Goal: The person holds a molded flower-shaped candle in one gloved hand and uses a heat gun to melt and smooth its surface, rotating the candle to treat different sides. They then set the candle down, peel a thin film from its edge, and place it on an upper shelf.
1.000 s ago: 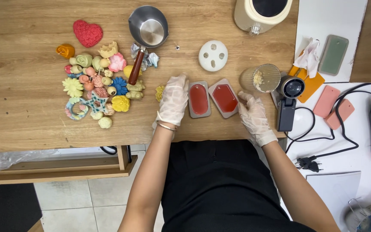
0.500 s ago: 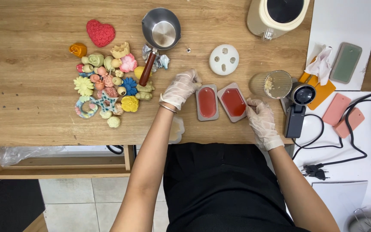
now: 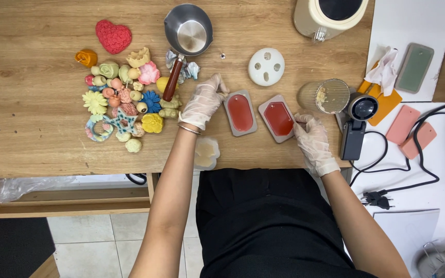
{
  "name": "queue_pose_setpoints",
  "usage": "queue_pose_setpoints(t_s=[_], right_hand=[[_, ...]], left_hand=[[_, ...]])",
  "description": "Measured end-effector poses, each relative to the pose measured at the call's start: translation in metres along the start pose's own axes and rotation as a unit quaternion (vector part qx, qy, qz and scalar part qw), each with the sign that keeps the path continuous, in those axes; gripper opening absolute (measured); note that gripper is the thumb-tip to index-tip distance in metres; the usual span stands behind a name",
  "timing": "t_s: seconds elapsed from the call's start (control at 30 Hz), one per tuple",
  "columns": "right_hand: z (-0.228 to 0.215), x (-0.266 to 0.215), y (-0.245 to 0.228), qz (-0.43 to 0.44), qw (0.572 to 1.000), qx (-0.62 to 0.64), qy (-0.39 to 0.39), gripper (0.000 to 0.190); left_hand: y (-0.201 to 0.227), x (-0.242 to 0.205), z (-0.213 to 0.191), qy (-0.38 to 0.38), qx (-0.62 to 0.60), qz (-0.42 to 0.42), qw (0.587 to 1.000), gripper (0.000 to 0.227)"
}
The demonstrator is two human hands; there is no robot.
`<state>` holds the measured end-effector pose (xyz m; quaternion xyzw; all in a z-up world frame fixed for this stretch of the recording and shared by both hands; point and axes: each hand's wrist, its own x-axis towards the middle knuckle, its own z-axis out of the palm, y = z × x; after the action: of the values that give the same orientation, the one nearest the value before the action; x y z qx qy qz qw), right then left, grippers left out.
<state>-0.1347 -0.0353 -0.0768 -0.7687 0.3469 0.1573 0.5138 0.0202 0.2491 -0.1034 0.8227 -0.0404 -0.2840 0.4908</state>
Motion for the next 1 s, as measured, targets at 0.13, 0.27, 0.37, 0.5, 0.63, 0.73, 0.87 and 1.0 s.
queue_pose_setpoints(t_s=[0.13, 0.27, 0.37, 0.5, 0.63, 0.73, 0.87, 1.0], right_hand=[[-0.001, 0.0, -0.003, -0.003, 0.999, -0.04, 0.002, 0.027], [0.0, 0.0, -0.005, 0.024, 0.998, -0.055, 0.004, 0.028], [0.001, 0.004, 0.006, -0.012, 0.999, -0.03, 0.003, 0.026], [0.0, 0.006, 0.01, 0.003, 0.999, -0.037, 0.002, 0.026], [0.001, 0.002, 0.0, -0.02, 0.999, -0.036, -0.003, 0.031], [0.003, -0.006, -0.019, -0.007, 0.999, 0.024, -0.025, 0.038], [0.001, -0.009, -0.026, 0.019, 0.996, 0.072, -0.051, 0.041], [0.001, 0.001, -0.009, 0.0, 0.992, 0.106, -0.063, 0.049]], left_hand=[[-0.015, 0.005, -0.008, 0.048, 0.004, 0.032, 0.998, 0.017], [-0.022, 0.007, -0.018, 0.146, 0.036, 0.104, 0.983, 0.02], [-0.025, 0.009, -0.022, 0.199, 0.051, 0.113, 0.972, 0.02], [-0.026, 0.009, -0.025, 0.222, 0.03, 0.11, 0.968, 0.014], [-0.03, 0.008, -0.026, 0.255, 0.008, 0.109, 0.961, 0.011], [-0.022, 0.003, -0.025, 0.283, 0.09, 0.133, 0.946, 0.007], [0.037, -0.025, -0.014, 0.281, 0.23, 0.111, 0.925, 0.004], [0.059, -0.037, 0.047, 0.202, 0.158, 0.2, 0.946, 0.02]])
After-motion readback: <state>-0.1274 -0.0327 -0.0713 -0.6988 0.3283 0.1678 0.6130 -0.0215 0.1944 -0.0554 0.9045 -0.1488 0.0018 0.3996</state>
